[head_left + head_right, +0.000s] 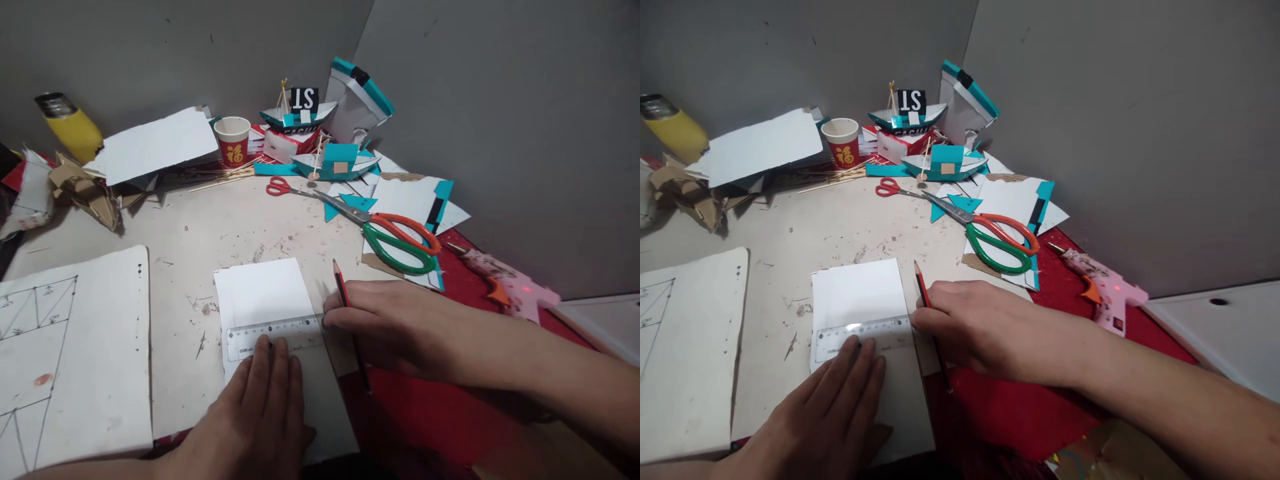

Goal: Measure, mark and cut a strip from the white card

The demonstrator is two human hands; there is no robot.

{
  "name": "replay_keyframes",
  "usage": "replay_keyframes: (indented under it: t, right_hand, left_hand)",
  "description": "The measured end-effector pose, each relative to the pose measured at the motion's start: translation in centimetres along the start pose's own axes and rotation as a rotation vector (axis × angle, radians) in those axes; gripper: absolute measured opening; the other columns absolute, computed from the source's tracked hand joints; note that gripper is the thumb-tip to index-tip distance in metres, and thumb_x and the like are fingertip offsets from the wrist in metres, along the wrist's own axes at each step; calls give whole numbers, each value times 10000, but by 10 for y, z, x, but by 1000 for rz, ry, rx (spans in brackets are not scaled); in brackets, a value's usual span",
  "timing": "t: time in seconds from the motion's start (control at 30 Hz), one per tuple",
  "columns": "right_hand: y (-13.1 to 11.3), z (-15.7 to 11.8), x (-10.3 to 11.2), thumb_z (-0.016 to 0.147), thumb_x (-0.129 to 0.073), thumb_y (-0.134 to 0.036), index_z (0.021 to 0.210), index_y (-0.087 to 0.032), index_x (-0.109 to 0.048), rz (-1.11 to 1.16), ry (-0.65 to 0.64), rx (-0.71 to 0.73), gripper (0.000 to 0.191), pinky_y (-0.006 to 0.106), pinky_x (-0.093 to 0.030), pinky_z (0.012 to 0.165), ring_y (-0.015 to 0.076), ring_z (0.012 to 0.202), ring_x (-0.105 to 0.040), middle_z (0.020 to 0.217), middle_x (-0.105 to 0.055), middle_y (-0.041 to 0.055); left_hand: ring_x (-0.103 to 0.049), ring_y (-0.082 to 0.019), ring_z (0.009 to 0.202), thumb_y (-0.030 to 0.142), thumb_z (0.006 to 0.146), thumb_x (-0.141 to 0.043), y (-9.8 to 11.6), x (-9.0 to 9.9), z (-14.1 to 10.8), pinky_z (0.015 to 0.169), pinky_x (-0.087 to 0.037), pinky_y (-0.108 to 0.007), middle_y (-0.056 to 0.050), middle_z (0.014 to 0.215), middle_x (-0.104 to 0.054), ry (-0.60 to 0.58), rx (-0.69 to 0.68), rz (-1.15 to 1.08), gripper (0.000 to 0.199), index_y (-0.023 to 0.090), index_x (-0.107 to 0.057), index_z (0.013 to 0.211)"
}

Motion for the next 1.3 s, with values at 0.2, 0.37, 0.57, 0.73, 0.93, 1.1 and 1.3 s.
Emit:
replay_keyframes:
  t: [0.2, 0.37, 0.57, 0.73, 0.93, 1.1, 1.3]
  right_hand:
    - [2, -4, -2, 869, -541, -102, 1068, -165, -615, 37, 0, -6, 221, 332, -401, 694, 211, 833, -492, 933, -561, 82]
    - [2, -4, -1, 868, -543, -89, 1085, -162, -612, 44, 23, -6, 239, 324, -394, 687, 203, 820, -483, 919, -561, 77]
    - [-1, -4, 1, 829, -525, -65, 1052, -156, -609, -7, 54, 22, 255, 310, -381, 646, 198, 777, -475, 885, -561, 75]
    - [-2, -4, 2, 824, -521, -78, 1037, -172, -610, -27, 81, 28, 249, 296, -375, 619, 193, 752, -479, 865, -563, 72]
    - [-3, -4, 4, 840, -527, -94, 1068, -171, -612, -7, 93, 44, 255, 293, -390, 632, 193, 763, -492, 872, -574, 72]
    - [-3, -4, 2, 837, -507, -87, 1050, -163, -618, -29, 80, 37, 251, 289, -377, 624, 191, 757, -486, 863, -569, 71]
    - [-3, -4, 3, 836, -500, -93, 1070, -167, -605, -11, 91, 42, 267, 293, -394, 642, 196, 779, -505, 885, -591, 84]
  left_hand:
    - [-689, -303, 1039, 349, 962, -439, 1, 2, 2, 823, -523, -362, -164, 1128, -718, -4, 19, 1, 392, 36, -597, 1140]
    - [-681, -316, 1049, 354, 953, -455, 2, 0, 0, 831, -511, -371, -173, 1137, -714, 0, 4, 2, 408, 26, -597, 1149]
    - [-655, -300, 1086, 393, 941, -450, -2, -3, -2, 891, -460, -373, -151, 1186, -703, -11, 33, -11, 475, 34, -578, 1224]
    - [-574, -287, 1176, 519, 932, -405, -1, -11, -3, 957, -399, -377, -163, 1303, -637, -93, 85, -10, 616, 37, -565, 1280]
    - [-550, -283, 1171, 558, 914, -427, 1, -10, -2, 942, -394, -382, -153, 1303, -640, -115, 73, 19, 639, 42, -598, 1250]
    - [-546, -274, 1174, 560, 904, -449, -1, -11, -2, 936, -388, -378, -140, 1310, -638, -131, 83, 3, 634, 60, -585, 1269]
    - [-533, -287, 1177, 595, 883, -465, -1, -12, -1, 910, -392, -399, -156, 1370, -588, -162, 71, 9, 678, 73, -550, 1307]
Point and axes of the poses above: each hand's wrist, its own z-axis towards the middle knuckle, its own x-axis out of the back of the hand, y = z × x, the point moved 8 cm from there along z, towards the middle knuckle
